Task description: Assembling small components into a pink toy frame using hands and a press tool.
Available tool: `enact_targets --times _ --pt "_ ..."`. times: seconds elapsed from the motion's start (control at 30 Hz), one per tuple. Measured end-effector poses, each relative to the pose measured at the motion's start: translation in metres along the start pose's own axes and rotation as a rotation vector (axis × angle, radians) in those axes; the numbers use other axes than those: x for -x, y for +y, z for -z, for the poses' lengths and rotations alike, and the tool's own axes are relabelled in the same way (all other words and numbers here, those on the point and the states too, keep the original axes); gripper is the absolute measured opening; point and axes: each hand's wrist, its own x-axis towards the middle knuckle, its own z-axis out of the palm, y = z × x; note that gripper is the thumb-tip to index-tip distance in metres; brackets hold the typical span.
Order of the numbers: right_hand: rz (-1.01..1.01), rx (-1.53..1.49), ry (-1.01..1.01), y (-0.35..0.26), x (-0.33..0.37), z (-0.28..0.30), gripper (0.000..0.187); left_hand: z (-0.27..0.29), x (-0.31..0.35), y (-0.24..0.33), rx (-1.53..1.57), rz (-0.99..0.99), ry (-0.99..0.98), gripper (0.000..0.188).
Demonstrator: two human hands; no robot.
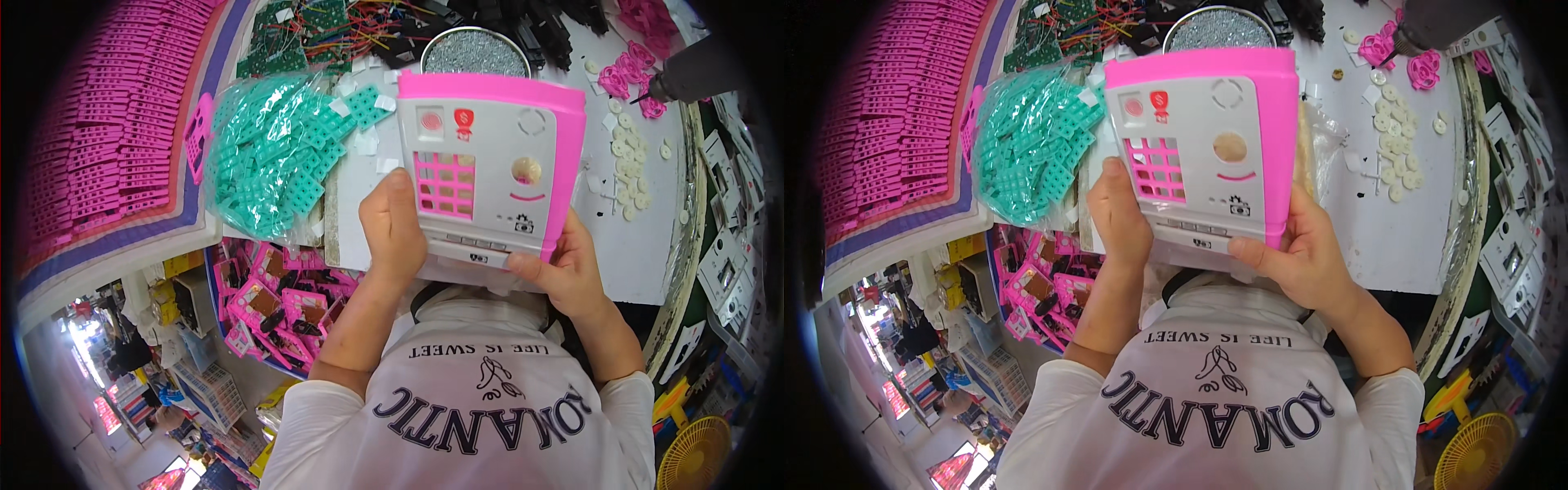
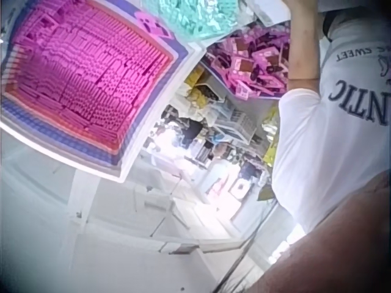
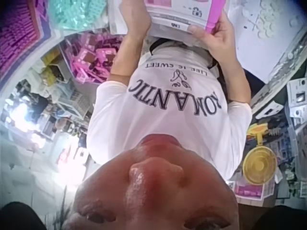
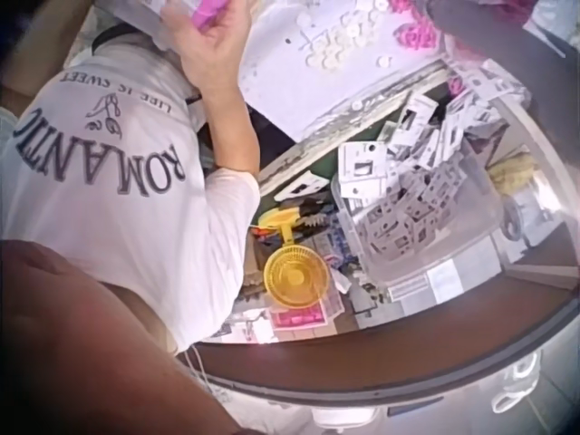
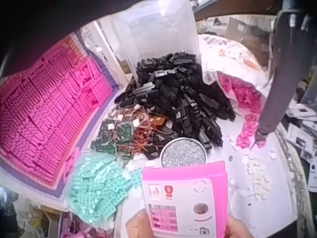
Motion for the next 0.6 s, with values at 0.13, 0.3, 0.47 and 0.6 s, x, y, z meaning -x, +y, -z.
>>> enact_targets --times 0.13,0.3,0.47,0.6 --pt "-0.062 -0.002 0.019 -0.001 0.01 0.003 0.069 0.019 -0.027 -0.001 0.196 0.241 -0.202 0.042" --pt "-0.138 0.037 -0.027 -0.004 0.016 0.005 0.071 0.013 -0.037 0.031 0.537 0.242 -0.226 0.033" --pt "-0.04 0.187 0.008 -0.02 0.008 0.012 0.069 0.028 -0.054 0.026 0.407 0.04 -0.316 0.031" --pt "0.441 1.029 -0.025 -0.056 -0.039 0.058 0.054 0.041 -0.07 0.03 0.286 -0.194 -0.48 0.029"
